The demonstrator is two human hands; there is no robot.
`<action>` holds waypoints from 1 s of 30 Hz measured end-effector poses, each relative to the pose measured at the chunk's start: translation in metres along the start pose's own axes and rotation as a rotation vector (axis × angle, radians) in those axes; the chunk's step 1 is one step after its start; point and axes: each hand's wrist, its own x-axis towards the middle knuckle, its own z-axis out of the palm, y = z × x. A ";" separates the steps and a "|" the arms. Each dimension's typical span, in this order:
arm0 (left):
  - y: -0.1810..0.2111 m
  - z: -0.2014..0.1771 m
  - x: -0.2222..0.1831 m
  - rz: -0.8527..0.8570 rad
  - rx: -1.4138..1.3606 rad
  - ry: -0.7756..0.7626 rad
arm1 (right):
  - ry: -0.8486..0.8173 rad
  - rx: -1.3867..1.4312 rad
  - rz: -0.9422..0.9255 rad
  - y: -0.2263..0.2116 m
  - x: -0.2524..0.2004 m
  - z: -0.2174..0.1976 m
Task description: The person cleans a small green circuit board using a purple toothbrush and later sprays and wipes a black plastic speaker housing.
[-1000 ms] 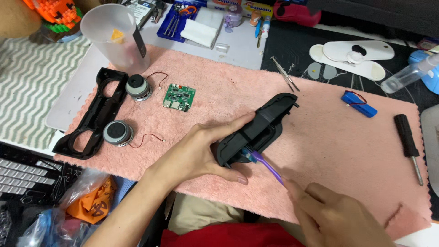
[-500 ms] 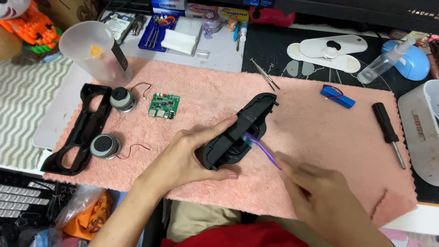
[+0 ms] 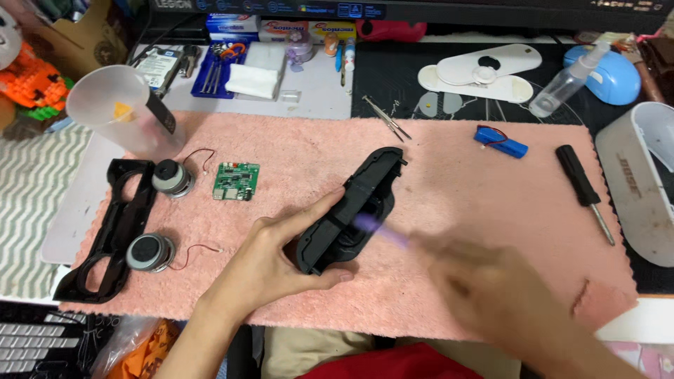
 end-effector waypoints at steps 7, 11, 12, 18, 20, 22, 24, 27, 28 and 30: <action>0.005 -0.001 0.002 -0.050 -0.007 -0.003 | 0.035 0.163 0.303 0.013 0.016 -0.007; 0.004 0.001 0.002 -0.077 -0.025 0.004 | -0.162 0.259 0.517 0.020 0.023 -0.004; 0.005 0.000 0.001 -0.076 -0.023 -0.001 | -0.158 0.261 0.520 0.019 0.022 -0.005; 0.003 0.000 0.001 -0.126 -0.032 0.003 | 0.120 -0.208 0.227 0.029 0.016 0.002; 0.004 -0.001 0.001 -0.169 -0.071 0.014 | 0.164 -0.262 0.213 0.036 0.018 0.002; 0.003 0.001 0.001 -0.119 -0.078 0.010 | 0.137 -0.134 0.225 0.025 0.019 0.003; 0.004 0.000 0.000 -0.082 -0.078 0.004 | 0.105 0.008 0.237 0.016 0.016 0.005; 0.007 -0.001 0.000 -0.075 -0.054 0.009 | -0.080 -0.003 0.446 0.008 -0.001 0.005; 0.006 -0.001 0.000 -0.068 -0.022 0.012 | -0.088 0.004 0.415 0.006 -0.007 0.006; 0.005 0.001 0.000 -0.057 0.003 0.018 | -0.098 0.003 0.383 0.004 -0.021 0.003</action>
